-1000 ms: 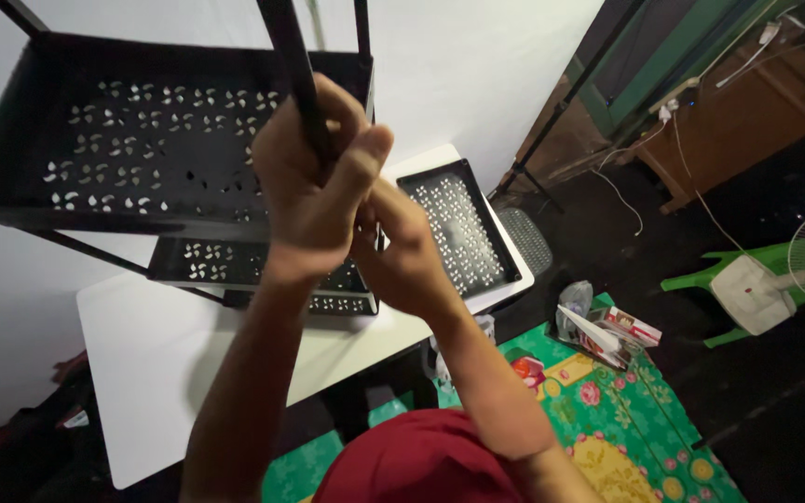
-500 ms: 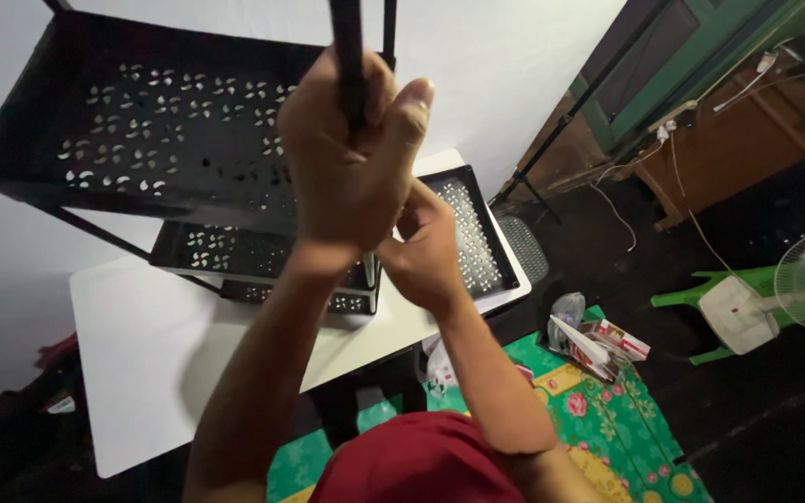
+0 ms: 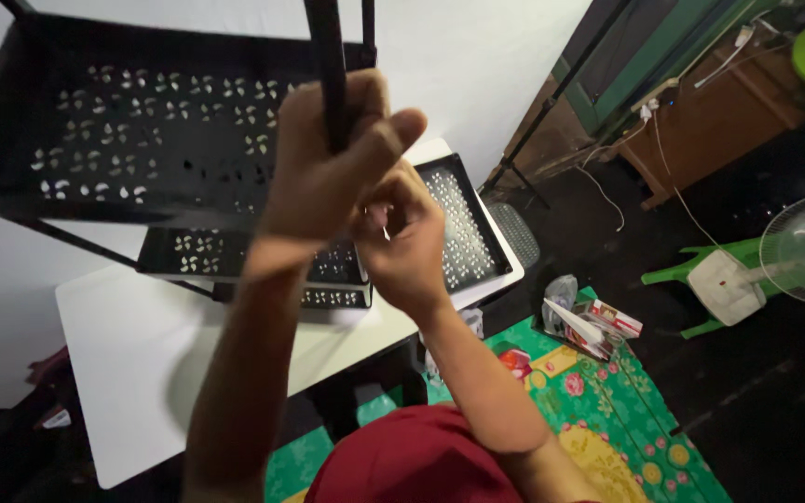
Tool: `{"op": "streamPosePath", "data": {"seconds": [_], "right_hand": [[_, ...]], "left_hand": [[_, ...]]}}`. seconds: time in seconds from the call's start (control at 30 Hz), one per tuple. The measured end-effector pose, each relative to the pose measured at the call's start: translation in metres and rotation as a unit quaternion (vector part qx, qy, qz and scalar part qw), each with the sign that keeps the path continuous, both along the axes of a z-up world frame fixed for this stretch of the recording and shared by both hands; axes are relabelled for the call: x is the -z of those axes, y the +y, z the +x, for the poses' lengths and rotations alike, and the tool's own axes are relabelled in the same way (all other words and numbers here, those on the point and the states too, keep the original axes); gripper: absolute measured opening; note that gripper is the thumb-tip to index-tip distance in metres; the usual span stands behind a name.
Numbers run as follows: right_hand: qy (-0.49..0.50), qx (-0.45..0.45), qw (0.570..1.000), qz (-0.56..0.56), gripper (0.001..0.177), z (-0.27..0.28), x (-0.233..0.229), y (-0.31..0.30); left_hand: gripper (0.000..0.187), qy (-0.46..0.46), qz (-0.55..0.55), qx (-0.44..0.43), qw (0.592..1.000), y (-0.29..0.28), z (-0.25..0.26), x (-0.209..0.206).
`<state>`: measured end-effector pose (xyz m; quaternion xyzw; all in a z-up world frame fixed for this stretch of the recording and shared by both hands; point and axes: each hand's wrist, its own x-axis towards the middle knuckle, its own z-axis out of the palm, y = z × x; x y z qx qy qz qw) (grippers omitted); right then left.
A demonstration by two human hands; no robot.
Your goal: The person assembles a stack of black perforated trays by inserting metal rods into the side holes to connect them. The person holds the stack, aligns the holes, and pushes the rods through to secure the trays together.
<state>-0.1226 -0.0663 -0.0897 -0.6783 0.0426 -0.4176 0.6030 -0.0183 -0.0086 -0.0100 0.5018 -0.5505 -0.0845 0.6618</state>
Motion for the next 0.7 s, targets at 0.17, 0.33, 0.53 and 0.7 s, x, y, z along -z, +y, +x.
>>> {"op": "streamPosePath", "data": {"seconds": [0.17,0.33,0.53,0.7], "right_hand": [[0.001,-0.010,0.999,0.047,0.037,-0.012,-0.016,0.001],[-0.073,0.084,0.989,-0.098,0.027,-0.032,-0.060,-0.004],[-0.049,-0.197,0.974,-0.098,0.024,0.003,-0.124,-0.039],[-0.110,-0.201,0.972,-0.043,0.012,0.016,-0.130,-0.034]], "left_hand": [[0.042,0.132,0.030,0.234,0.963,0.003,0.029,0.009],[0.030,0.191,-0.068,0.118,0.972,0.000,0.000,0.029],[0.026,0.057,-0.079,-0.151,0.984,-0.006,-0.029,0.049],[0.040,-0.153,-0.070,-0.234,0.957,0.012,-0.021,0.045]]}}
